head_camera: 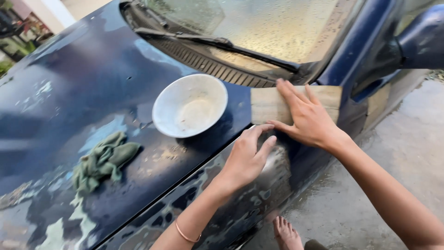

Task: The person sands the front hood of a blue car using a sanding block and sandpaper. They switch between different sanding tools and work on the surface near the windshield.

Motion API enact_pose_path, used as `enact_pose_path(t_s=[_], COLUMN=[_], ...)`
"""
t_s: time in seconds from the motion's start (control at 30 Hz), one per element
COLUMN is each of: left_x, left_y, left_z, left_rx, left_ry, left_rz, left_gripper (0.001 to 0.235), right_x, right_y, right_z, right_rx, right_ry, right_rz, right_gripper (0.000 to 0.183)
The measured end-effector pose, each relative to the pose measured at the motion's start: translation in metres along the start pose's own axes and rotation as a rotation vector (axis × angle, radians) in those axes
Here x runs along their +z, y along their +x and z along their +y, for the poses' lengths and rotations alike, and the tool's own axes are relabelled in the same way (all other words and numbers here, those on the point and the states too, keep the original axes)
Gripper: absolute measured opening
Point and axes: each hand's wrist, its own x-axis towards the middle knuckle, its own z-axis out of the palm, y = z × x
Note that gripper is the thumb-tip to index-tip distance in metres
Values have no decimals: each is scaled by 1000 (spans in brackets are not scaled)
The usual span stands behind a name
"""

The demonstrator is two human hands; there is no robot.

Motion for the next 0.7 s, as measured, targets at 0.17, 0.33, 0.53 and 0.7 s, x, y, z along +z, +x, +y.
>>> enact_pose_path(t_s=[0.17, 0.33, 0.53, 0.7], left_x=[-19, -9, -13, -13], left_y=[-18, -26, -24, -23], left_z=[-11, -35, -47, -50], left_rx=[-69, 81, 79, 60], left_ry=[12, 258, 259, 250], left_rz=[49, 150, 155, 173], left_gripper=[37, 42, 53, 53], right_x=[1, 12, 27, 30], right_y=[4, 1, -9, -10], right_z=[-48, -52, -58, -64], right_rx=[235, 186, 127, 151], right_ry=[167, 34, -319, -450], right_rz=[-161, -134, 64, 56], right_gripper=[112, 100, 39, 36])
